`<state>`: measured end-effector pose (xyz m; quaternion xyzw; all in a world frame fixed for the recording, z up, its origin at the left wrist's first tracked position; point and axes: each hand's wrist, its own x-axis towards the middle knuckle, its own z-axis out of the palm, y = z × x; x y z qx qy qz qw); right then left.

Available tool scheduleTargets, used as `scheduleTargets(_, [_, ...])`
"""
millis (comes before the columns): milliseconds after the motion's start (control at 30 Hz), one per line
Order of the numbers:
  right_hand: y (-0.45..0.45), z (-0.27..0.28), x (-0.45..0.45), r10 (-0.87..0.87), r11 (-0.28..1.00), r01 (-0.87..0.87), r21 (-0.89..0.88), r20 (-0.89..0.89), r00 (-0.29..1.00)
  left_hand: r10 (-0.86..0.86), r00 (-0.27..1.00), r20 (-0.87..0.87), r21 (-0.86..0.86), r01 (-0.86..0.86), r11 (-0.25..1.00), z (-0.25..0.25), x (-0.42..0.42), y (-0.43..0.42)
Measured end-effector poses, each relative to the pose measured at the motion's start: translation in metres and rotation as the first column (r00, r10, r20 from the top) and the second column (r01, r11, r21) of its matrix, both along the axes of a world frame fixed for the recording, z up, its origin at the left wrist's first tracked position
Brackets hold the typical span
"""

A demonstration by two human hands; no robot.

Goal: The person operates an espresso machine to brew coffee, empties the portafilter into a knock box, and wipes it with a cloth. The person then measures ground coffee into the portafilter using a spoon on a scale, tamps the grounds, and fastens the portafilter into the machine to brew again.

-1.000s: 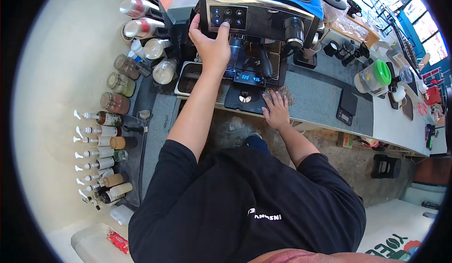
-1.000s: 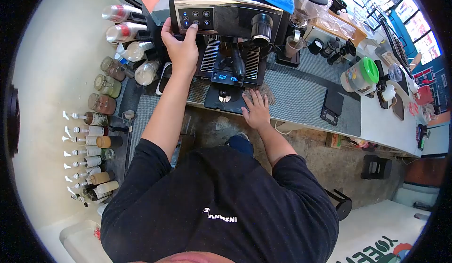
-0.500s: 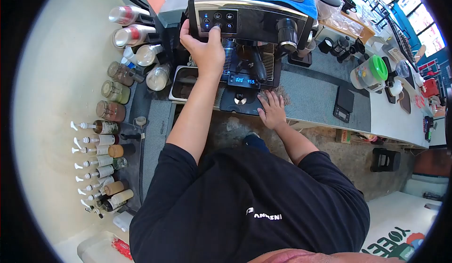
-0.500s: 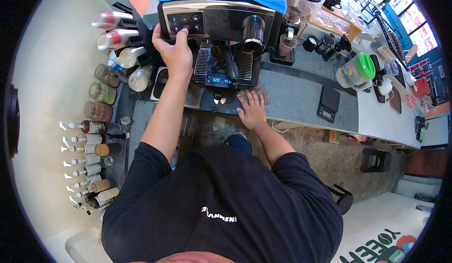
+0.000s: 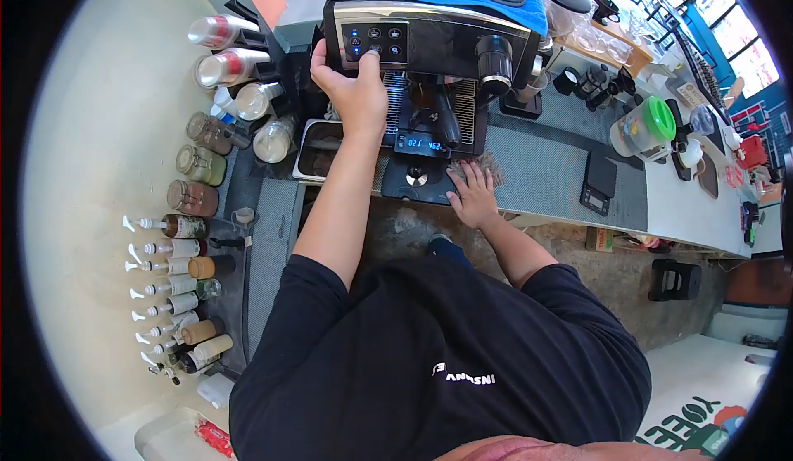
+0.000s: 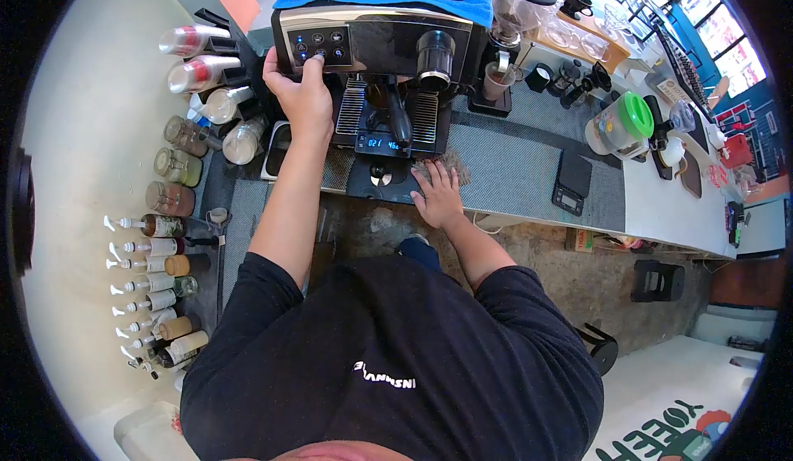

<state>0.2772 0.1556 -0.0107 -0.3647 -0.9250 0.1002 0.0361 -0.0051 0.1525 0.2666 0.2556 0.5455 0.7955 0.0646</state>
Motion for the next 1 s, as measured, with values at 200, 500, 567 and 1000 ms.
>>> scheduleTargets(200, [0.001,-0.003,0.0,-0.006,1.0,0.006,-0.028,-0.005,1.0,-0.014,1.0,-0.013,-0.005,0.014,1.0,0.006,0.001,-0.004])
scheduleTargets(500, [-0.001,0.008,0.003,-0.032,0.986,0.011,-0.167,-0.118,0.992,-0.123,0.985,-0.119,-0.072,0.115,0.991,-0.044,-0.021,-0.045])
scheduleTargets(567, [-0.014,0.004,-0.001,-0.105,0.991,0.079,-0.103,-0.274,0.956,-0.122,0.984,-0.13,-0.139,0.104,0.985,-0.065,-0.017,-0.063])
scheduleTargets(1000, [-0.026,0.014,-0.016,-0.592,0.788,0.187,-0.586,-0.641,0.489,-0.368,0.858,0.358,-0.386,0.495,0.778,-0.202,0.021,-0.15])
